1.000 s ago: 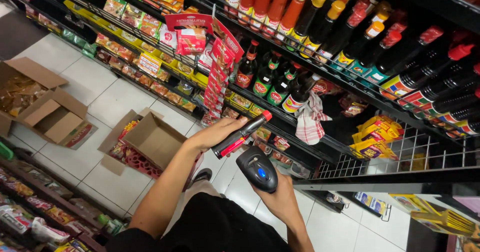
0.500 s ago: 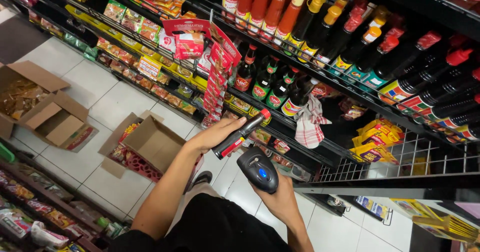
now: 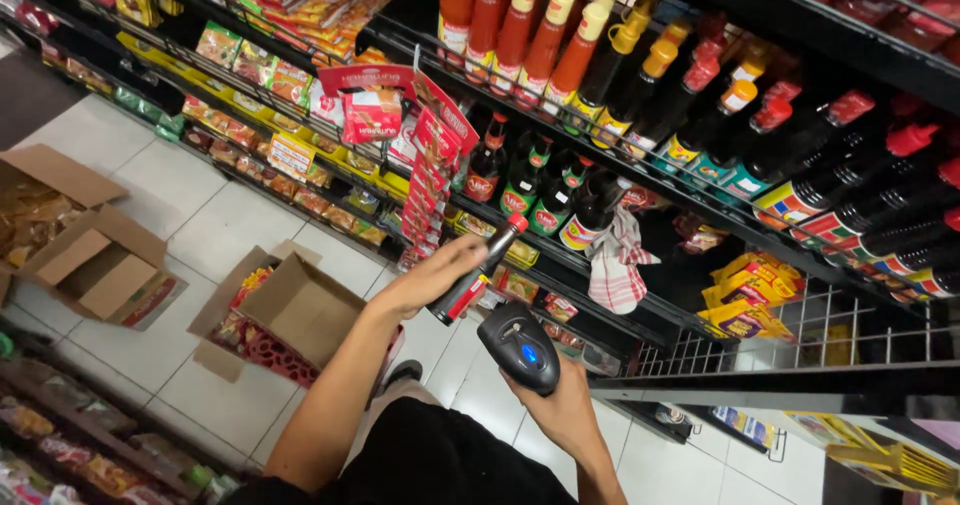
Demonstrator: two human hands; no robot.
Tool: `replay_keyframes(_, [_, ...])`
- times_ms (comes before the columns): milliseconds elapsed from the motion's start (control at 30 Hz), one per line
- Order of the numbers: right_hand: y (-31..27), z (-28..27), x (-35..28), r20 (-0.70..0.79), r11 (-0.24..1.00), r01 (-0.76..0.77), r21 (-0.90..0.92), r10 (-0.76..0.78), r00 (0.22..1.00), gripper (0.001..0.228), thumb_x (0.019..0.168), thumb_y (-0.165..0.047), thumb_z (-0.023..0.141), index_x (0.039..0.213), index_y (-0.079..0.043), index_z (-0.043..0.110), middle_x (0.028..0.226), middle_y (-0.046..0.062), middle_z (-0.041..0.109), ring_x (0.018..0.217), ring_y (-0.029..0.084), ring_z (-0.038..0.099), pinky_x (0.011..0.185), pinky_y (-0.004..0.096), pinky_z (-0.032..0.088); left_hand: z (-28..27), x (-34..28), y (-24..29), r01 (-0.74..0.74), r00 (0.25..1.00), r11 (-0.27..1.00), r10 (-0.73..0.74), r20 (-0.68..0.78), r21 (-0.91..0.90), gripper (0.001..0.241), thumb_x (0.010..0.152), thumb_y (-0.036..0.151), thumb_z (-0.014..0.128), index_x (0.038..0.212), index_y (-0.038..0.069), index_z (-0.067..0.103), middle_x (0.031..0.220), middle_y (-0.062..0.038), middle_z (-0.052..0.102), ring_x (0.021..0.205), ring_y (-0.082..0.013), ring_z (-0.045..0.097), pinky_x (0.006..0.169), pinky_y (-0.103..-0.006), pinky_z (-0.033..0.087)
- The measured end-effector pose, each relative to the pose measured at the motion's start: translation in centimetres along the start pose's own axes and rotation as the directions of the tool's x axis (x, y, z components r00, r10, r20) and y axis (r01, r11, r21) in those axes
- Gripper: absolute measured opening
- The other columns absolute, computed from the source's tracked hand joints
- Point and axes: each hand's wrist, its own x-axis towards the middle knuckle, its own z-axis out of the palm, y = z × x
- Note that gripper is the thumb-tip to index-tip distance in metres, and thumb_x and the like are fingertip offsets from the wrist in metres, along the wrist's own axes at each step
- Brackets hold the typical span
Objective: Scanning bottles and restocking them on the grocery store shelf.
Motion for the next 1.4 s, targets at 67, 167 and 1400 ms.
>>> replay_keyframes(67, [0.4,0.2,0.5,-0.002,1.0,-0.006,0.013,0.006,1.0,0.026,0.079,-0.012,0.083,0.099,0.001,0.073,0.076,0.007,0.077,0.064,0.015,0.069,0.064,0.031,0.057,-0.9,0.6,-1.2,-0.158,0.987,0.985,0.159,-0.008,0.075,0.042,0.104,0.036,0.063,0.131,0.006,0.055,0.107,-0.004,0.058,0.089,-0.0049,0.059,0.074,-0.0211,0.051])
replay_keyframes(167, [0.5,0.5,1.2,-0.01,0.993,-0.111,-0.03,0.111,0.994,0.024,0.08,-0.013,0.083,0.097,0.0,0.072,0.063,0.007,0.071,0.055,0.014,0.063,0.057,0.031,0.053,-1.9,0.8,-0.6,-0.196,0.977,0.971,0.205,-0.053,0.137,0.055,0.099,0.023,0.074,0.137,0.005,0.039,0.114,-0.008,0.054,0.095,-0.0081,0.058,0.079,-0.0239,0.051])
replay_keyframes(1400, [10.8,8.8,12.1,-0.158,0.968,-0.224,-0.117,0.205,0.966,0.085,0.067,-0.027,0.091,0.145,-0.021,0.059,0.126,0.007,0.078,0.121,0.018,0.072,0.106,0.034,0.048,-18.6,9.9,37.5,-0.616,0.189,-0.1,0.944,0.27,0.781,0.047,0.108,0.004,0.073,0.149,0.004,0.049,0.142,-0.016,0.063,0.136,-0.0315,0.061,0.119,-0.0415,0.048])
